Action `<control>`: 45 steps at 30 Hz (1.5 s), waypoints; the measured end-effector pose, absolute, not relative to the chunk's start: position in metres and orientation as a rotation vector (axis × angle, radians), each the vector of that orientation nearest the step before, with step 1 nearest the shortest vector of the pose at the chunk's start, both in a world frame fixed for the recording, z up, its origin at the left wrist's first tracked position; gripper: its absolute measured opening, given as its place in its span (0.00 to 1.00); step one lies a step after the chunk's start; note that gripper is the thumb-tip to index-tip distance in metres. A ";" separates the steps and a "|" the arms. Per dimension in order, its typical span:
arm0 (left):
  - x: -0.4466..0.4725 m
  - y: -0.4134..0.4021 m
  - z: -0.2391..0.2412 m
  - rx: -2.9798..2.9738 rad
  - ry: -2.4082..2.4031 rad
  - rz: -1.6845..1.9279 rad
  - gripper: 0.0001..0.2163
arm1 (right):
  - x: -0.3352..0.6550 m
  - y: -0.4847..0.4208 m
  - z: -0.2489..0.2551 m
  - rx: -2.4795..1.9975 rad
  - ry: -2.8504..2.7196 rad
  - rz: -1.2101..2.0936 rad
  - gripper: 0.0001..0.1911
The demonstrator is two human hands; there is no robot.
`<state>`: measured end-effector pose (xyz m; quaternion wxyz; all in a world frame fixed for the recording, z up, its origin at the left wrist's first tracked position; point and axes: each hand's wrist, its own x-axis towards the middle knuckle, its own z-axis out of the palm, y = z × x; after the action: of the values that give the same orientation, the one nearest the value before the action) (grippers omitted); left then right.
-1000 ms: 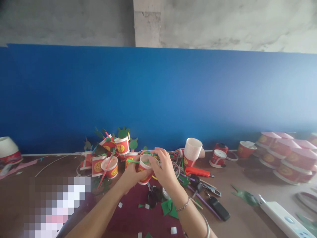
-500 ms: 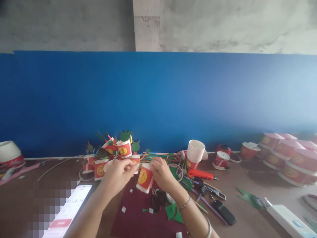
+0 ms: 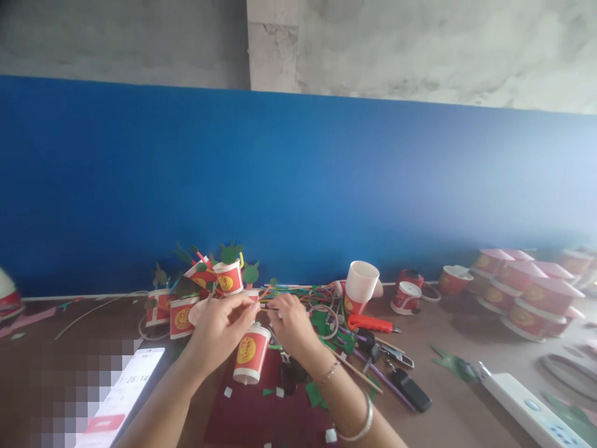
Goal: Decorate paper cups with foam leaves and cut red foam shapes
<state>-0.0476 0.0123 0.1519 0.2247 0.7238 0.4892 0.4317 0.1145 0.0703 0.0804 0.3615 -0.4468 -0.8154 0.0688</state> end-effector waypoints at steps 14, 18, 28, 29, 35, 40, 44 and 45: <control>0.019 0.003 0.069 2.559 0.761 0.415 0.14 | 0.206 0.017 0.067 -2.106 -2.315 0.309 0.06; 0.027 0.001 0.049 2.613 0.812 0.388 0.19 | 0.206 0.013 0.063 -2.089 -2.299 0.348 0.08; 0.032 0.006 0.028 2.724 1.012 0.469 0.18 | 0.232 0.032 0.068 -1.981 -2.078 0.562 0.12; 0.032 0.007 0.026 2.725 1.032 0.483 0.17 | 0.236 0.034 0.072 -1.968 -2.041 0.586 0.13; 0.032 0.014 0.019 2.693 1.149 0.662 0.13 | 0.252 0.032 0.101 -1.660 -1.340 1.269 0.11; 0.030 0.019 0.019 2.471 1.226 0.927 0.12 | 0.248 0.032 0.107 -1.370 -1.038 1.326 0.09; 0.031 0.021 0.027 2.092 1.103 1.208 0.11 | 0.233 0.032 0.104 -1.174 -0.995 1.369 0.11; 0.032 0.022 0.029 1.927 1.056 1.243 0.13 | 0.228 0.031 0.102 -1.182 -1.020 1.376 0.12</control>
<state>0.0316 0.0221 0.0291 0.3038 0.7273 0.3984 0.4690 0.2277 0.0306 0.1023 0.5057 -0.4900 -0.4229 0.5704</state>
